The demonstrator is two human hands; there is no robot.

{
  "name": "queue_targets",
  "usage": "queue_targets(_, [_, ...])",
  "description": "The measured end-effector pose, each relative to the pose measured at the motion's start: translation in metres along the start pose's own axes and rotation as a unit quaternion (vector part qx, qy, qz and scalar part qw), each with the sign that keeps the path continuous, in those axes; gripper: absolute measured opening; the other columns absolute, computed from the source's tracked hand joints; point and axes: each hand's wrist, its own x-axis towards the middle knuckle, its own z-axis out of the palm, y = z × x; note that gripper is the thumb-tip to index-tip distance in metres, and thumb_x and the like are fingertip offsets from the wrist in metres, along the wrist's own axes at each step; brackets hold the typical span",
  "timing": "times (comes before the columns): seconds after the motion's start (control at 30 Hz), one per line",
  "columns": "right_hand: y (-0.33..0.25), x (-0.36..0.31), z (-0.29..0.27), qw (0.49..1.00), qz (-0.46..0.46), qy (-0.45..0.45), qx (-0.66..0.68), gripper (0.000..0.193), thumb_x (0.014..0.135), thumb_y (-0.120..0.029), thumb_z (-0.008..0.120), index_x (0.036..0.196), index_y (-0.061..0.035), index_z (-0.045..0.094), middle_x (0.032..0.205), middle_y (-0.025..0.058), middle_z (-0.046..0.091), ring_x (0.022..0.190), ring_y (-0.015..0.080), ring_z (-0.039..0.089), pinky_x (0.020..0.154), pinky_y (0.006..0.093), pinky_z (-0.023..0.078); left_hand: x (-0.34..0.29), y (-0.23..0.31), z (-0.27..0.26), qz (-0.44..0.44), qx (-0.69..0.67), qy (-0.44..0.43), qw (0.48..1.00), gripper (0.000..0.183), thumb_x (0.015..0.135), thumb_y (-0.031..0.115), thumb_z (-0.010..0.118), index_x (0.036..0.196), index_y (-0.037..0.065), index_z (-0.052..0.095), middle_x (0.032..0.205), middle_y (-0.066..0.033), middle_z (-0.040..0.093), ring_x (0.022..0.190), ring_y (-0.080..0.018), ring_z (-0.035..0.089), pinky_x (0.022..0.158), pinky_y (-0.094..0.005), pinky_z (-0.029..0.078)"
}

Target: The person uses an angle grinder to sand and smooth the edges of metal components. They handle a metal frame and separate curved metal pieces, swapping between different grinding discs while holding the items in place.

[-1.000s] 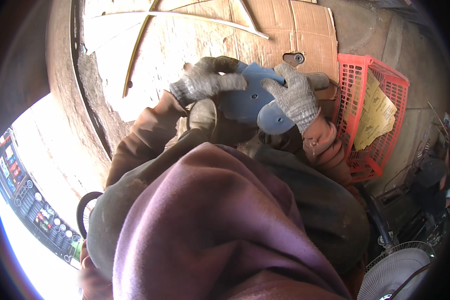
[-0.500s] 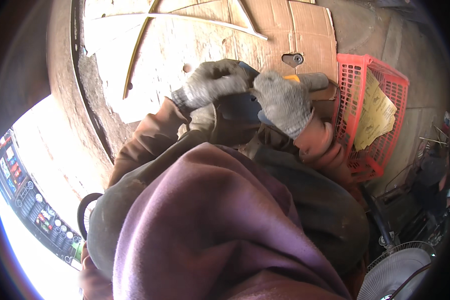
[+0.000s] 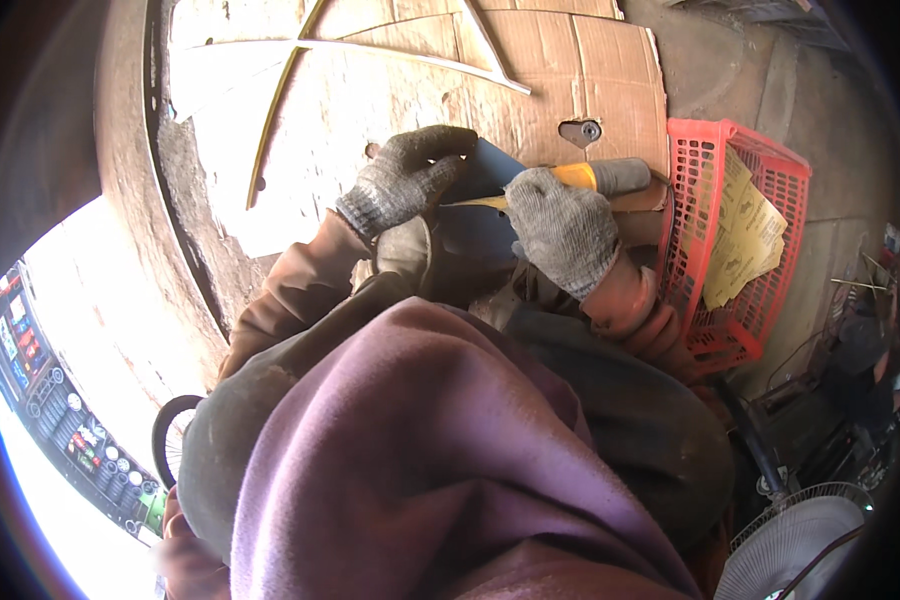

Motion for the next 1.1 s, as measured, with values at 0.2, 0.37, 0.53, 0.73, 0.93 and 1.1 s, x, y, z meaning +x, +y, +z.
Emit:
queue_targets(0.2, [0.002, 0.001, 0.003, 1.0, 0.002, 0.001, -0.006, 0.012, 0.095, -0.021, 0.067, 0.1, -0.0114, 0.061, 0.093, 0.0109, 0.064, 0.066, 0.0279, 0.07, 0.06, 0.0429, 0.056, -0.008, 0.013, 0.001, 0.037, 0.036, -0.006, 0.999, 0.038, 0.106, 0.02, 0.063, 0.139, 0.0, 0.065, 0.128, -0.0174, 0.071, 0.116, -0.0237, 0.069, 0.101, -0.0371, 0.056])
queue_targets(0.37, [0.003, 0.001, 0.004, 1.0, 0.012, 0.013, 0.023, 0.014, 0.096, -0.023, 0.067, 0.1, -0.0105, 0.061, 0.092, 0.0114, 0.065, 0.067, 0.0288, 0.07, 0.06, 0.0428, 0.056, -0.017, 0.018, 0.003, 0.108, 0.074, -0.008, 0.991, 0.039, 0.108, 0.015, 0.06, 0.143, -0.002, 0.062, 0.128, -0.0155, 0.072, 0.114, -0.0208, 0.069, 0.099, -0.0356, 0.056])
queue_targets(0.53, [0.004, 0.001, 0.004, 0.999, 0.018, 0.014, 0.03, 0.014, 0.096, -0.022, 0.067, 0.1, -0.0104, 0.061, 0.092, 0.0114, 0.065, 0.068, 0.0292, 0.07, 0.061, 0.043, 0.056, -0.03, 0.023, 0.011, 0.095, 0.004, 0.009, 0.995, 0.039, 0.108, 0.021, 0.062, 0.142, 0.002, 0.063, 0.129, -0.0176, 0.071, 0.121, -0.0252, 0.066, 0.104, -0.0382, 0.052])
queue_targets(0.73, [0.005, 0.002, 0.005, 0.999, 0.015, 0.02, 0.044, 0.013, 0.095, -0.021, 0.067, 0.1, -0.0106, 0.061, 0.093, 0.0112, 0.065, 0.069, 0.0295, 0.07, 0.062, 0.0427, 0.057, -0.035, 0.035, 0.009, 0.074, -0.015, -0.013, 0.997, 0.043, 0.109, 0.018, 0.063, 0.148, 0.0, 0.059, 0.14, -0.0184, 0.068, 0.131, -0.0244, 0.063, 0.112, -0.0378, 0.049])
queue_targets(0.93, [0.004, 0.002, 0.004, 0.998, 0.03, 0.024, 0.043, 0.012, 0.094, -0.02, 0.068, 0.099, -0.0109, 0.061, 0.094, 0.0107, 0.065, 0.072, 0.0298, 0.071, 0.063, 0.0437, 0.057, -0.032, 0.033, 0.007, 0.136, -0.011, -0.03, 0.99, 0.039, 0.107, 0.015, 0.063, 0.144, 0.0, 0.062, 0.136, -0.0186, 0.069, 0.127, -0.0291, 0.065, 0.109, -0.0395, 0.05])
queue_targets(1.1, [0.004, 0.004, 0.002, 0.996, 0.03, 0.042, 0.07, 0.012, 0.093, -0.018, 0.068, 0.099, -0.0112, 0.061, 0.095, 0.0111, 0.065, 0.075, 0.0313, 0.071, 0.065, 0.0446, 0.057, -0.024, 0.023, 0.008, 0.219, 0.158, 0.059, 0.961, 0.031, 0.106, 0.024, 0.064, 0.129, 0.006, 0.073, 0.122, -0.0188, 0.071, 0.117, -0.0333, 0.068, 0.1, -0.0426, 0.054])
